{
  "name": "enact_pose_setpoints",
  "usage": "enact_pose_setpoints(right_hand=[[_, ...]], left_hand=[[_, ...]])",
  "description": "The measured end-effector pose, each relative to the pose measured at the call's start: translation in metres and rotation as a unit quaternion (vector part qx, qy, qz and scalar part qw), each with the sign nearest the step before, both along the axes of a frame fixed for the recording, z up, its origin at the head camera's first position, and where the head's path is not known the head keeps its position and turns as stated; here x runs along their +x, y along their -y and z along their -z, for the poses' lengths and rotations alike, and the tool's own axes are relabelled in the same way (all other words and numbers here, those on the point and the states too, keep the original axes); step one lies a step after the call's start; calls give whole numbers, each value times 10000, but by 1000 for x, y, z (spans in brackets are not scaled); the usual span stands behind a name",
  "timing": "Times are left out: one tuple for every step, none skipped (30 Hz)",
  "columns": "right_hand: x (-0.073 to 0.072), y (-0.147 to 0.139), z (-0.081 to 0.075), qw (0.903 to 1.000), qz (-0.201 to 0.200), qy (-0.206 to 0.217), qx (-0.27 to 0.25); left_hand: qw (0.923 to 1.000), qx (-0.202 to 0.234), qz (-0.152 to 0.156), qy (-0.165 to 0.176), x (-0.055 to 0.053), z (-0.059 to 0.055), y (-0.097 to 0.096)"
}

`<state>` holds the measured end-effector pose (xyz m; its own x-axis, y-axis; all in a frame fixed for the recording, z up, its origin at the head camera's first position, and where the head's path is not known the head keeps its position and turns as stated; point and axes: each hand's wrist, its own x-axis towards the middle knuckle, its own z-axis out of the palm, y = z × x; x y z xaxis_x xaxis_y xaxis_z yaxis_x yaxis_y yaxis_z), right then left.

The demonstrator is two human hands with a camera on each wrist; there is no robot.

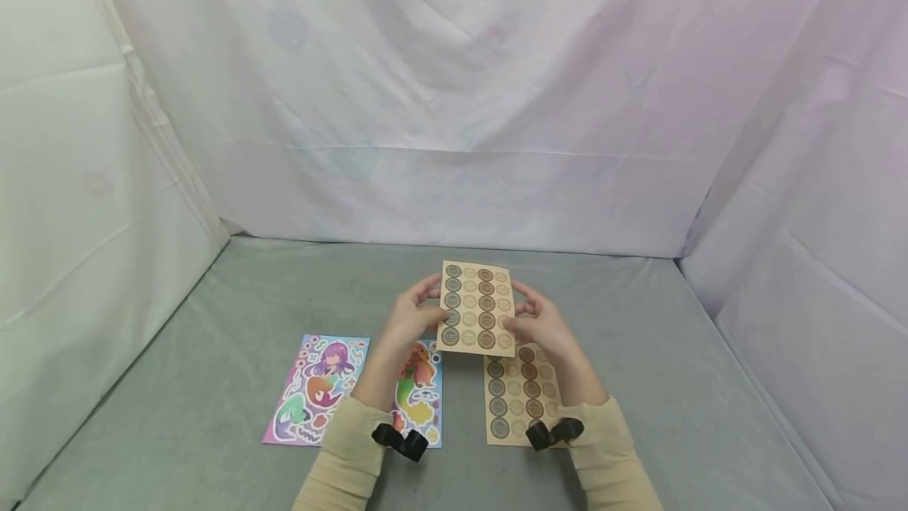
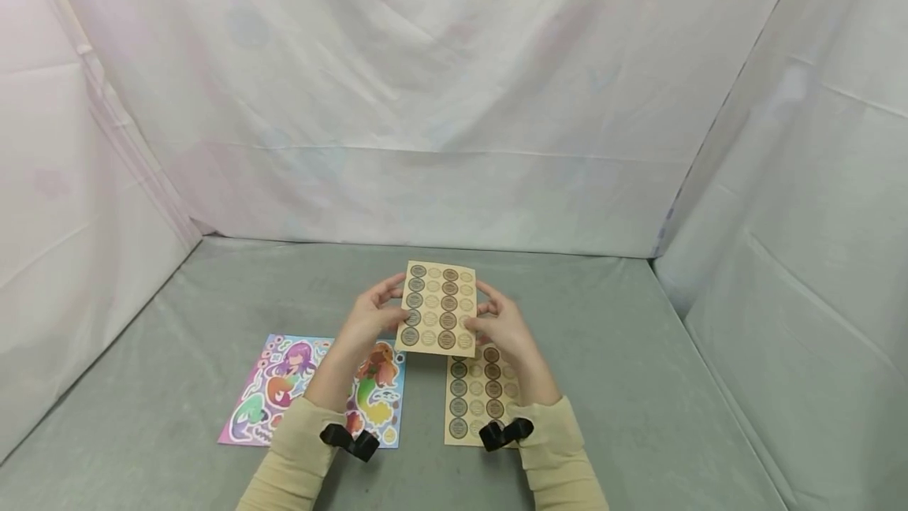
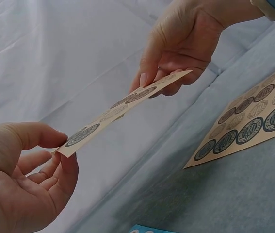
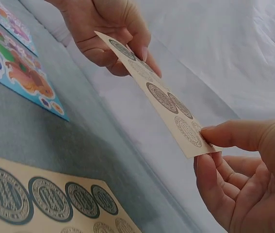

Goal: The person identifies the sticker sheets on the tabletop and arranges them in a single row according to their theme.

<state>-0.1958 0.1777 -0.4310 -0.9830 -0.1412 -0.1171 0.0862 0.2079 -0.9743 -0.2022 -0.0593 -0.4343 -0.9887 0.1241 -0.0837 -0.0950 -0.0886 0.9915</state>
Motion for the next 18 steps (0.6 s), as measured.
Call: enact_pose_setpoints(right_hand=[[0,-1,0,10000,0,5,-3],[1,-3,1,10000,-9,8,5],[1,-4,1,10000,12,27,4],[2,-5,1,10000,14,45,3],[2,-7,1,10000,26,62,0],[2,-8,1,10000,25,69,20],[3,-9,1,10000,46,80,14],[4,-9,0,10000,37,68,25],[4,-10,0,9999,55,74,41],[5,-11,0,9999,55,59,63],[6,-11,0,9999,67,41,81],[7,-12,1,9999,57,8,117],[8,-13,1,9999,62,-16,139],[9,-14,1,9998,54,-37,167],[10,-15,1,9998,62,-47,177],[10,-16,1,9998,59,-61,162],[11,-17,1,9999,55,-64,149],[12,-18,1,9999,45,-70,146]], left_hand=[[10000,32,23,25,0,0,-1],[10000,49,36,50,1,1,-2],[10000,62,56,51,1,1,-3],[9999,68,74,53,1,1,-3],[9999,51,89,48,1,2,-4],[9999,50,98,46,1,2,-5],[9999,54,97,66,2,2,-5],[9999,34,106,67,2,2,-6],[9999,18,110,80,3,2,-7],[9999,21,113,95,3,2,-7],[9999,22,119,102,3,2,-8],[9999,35,131,105,3,2,-9],[9998,53,135,126,3,3,-9],[9998,50,140,130,3,3,-10],[9998,60,149,129,3,3,-10],[9998,67,167,120,3,4,-11],[9998,52,181,106,3,5,-11],[9998,39,195,89,3,5,-12]])
